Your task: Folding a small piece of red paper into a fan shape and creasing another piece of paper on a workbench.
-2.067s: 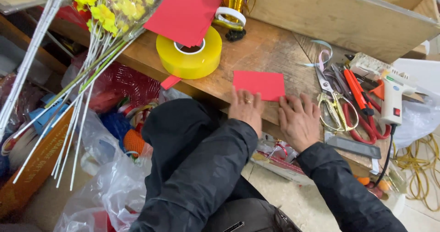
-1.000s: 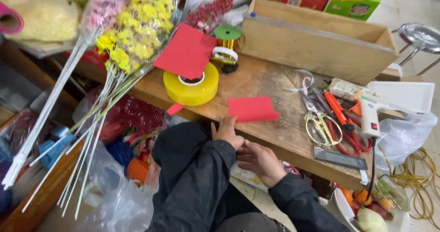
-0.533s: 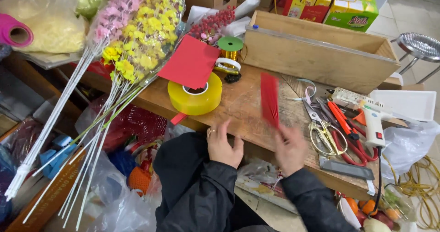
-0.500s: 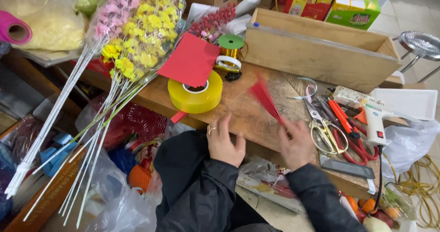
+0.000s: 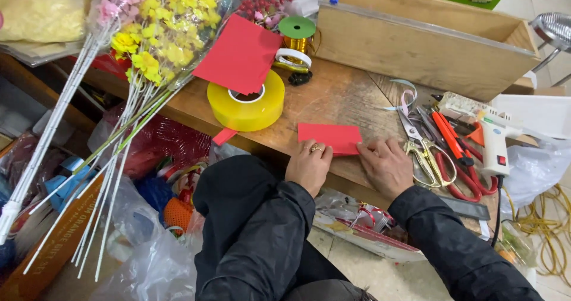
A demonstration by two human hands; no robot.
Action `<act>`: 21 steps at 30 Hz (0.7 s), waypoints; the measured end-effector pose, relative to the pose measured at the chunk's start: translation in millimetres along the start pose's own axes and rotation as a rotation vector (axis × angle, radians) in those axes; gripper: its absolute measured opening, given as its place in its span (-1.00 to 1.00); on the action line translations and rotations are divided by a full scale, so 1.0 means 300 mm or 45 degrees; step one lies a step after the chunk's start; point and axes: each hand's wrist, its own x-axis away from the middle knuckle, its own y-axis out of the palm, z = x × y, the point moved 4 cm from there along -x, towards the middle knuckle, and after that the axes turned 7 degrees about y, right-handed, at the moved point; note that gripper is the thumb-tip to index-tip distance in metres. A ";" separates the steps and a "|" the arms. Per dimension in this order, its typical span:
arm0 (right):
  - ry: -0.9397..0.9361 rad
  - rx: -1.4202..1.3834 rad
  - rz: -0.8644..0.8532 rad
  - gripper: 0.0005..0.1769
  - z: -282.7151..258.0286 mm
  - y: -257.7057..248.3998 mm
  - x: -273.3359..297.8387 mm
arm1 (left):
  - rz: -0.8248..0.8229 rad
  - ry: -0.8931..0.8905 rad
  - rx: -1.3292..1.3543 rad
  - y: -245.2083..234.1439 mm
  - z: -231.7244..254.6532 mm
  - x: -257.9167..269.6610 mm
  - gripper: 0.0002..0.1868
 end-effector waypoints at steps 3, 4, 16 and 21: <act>0.024 -0.059 -0.080 -0.78 0.002 0.006 -0.001 | -0.109 0.011 -0.045 0.013 -0.010 0.004 -0.76; 0.052 -0.072 -0.122 -0.77 0.011 0.011 0.004 | -0.157 0.032 -0.041 0.022 -0.007 0.001 -0.74; -0.097 -0.343 0.169 -0.84 -0.040 0.052 0.001 | -0.239 -0.006 -0.010 0.083 -0.013 0.049 -0.86; 0.161 -0.592 -0.155 -0.87 -0.008 0.085 -0.023 | -0.181 -0.187 0.431 -0.019 -0.037 -0.002 -0.83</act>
